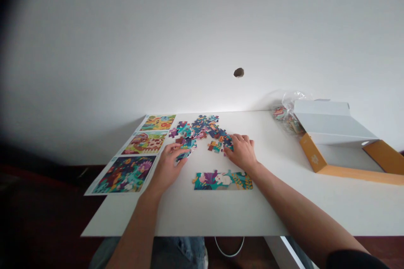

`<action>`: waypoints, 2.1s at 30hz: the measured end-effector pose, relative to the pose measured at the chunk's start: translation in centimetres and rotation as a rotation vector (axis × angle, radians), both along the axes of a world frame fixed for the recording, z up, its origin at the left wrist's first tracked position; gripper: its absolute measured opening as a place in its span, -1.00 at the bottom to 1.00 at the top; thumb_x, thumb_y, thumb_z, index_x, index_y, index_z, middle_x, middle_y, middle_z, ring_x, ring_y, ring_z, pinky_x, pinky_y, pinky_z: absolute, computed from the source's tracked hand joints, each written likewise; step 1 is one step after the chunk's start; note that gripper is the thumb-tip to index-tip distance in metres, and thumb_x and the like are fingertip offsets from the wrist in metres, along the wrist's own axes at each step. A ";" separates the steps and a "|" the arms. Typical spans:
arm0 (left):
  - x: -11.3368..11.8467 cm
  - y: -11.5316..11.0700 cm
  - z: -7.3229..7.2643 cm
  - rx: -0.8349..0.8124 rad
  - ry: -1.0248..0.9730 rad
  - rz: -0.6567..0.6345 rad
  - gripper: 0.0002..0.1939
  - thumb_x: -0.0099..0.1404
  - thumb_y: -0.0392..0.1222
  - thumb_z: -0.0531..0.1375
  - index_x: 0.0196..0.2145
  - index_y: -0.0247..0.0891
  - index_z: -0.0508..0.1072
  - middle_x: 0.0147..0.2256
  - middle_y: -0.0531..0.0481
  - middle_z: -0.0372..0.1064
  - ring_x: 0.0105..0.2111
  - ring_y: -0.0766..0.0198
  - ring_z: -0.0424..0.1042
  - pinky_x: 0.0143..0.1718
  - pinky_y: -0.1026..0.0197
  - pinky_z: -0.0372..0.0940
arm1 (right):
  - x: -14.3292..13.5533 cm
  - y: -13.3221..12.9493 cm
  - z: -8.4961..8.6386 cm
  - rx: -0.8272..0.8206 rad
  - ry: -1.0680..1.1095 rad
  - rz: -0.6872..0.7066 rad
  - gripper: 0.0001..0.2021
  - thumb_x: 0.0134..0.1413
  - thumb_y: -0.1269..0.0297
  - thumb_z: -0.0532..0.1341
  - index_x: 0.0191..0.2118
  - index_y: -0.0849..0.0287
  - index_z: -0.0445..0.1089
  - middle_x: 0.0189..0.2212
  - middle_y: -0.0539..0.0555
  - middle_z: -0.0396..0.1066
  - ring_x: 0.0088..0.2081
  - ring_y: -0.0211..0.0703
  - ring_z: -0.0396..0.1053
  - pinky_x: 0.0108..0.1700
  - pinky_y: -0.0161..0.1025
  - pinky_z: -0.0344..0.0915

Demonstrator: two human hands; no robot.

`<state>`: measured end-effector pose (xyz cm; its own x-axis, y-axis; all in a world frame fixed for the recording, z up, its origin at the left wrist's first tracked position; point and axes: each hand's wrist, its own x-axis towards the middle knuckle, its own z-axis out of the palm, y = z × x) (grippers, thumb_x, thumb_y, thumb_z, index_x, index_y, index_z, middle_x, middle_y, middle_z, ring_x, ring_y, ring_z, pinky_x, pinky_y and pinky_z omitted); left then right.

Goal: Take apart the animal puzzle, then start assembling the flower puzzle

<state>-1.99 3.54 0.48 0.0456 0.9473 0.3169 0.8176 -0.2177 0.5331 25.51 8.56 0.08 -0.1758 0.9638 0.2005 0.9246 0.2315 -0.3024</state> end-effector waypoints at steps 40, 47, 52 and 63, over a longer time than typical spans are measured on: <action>4.4 -1.3 -0.6 -0.073 0.047 -0.188 -0.58 0.15 -0.24 0.33 0.00 -0.15 0.48 0.00 -0.01 0.44 0.02 0.05 0.31 0.10 0.01 0.17 | -2.8 -1.9 0.4 0.048 0.020 0.622 -0.75 0.19 0.33 0.24 -0.01 0.11 0.42 -0.26 0.11 0.44 -0.13 -0.03 0.25 -0.07 -0.13 0.17; 4.9 -1.2 -0.5 -0.059 0.058 -0.161 -0.71 0.15 -0.28 0.31 -0.13 -0.21 0.50 -0.15 -0.05 0.47 -0.07 0.08 0.34 0.00 0.06 0.21 | -3.0 -2.3 0.9 0.055 0.073 0.609 -0.75 0.29 0.30 0.12 0.03 0.12 0.39 -0.23 0.14 0.47 -0.12 -0.05 0.28 -0.07 -0.12 0.18; 5.2 -1.1 -0.5 -0.044 0.078 -0.139 -0.77 0.16 -0.29 0.29 -0.18 -0.20 0.52 -0.27 -0.03 0.45 -0.15 0.11 0.35 -0.06 0.10 0.22 | -2.7 -2.6 1.1 0.093 0.078 0.537 -0.60 0.13 0.24 0.27 0.10 0.09 0.34 0.06 0.18 0.33 0.06 0.08 0.20 0.06 -0.01 0.15; 4.3 -1.6 -0.3 -0.057 0.007 -0.189 -0.68 0.15 -0.28 0.31 -0.11 -0.18 0.51 -0.24 -0.04 0.46 -0.12 0.09 0.37 -0.01 0.04 0.24 | -2.6 -2.2 0.9 0.040 0.137 0.567 -0.60 0.13 0.19 0.29 0.07 0.14 0.36 -0.09 0.14 0.48 -0.04 0.03 0.28 0.03 -0.03 0.20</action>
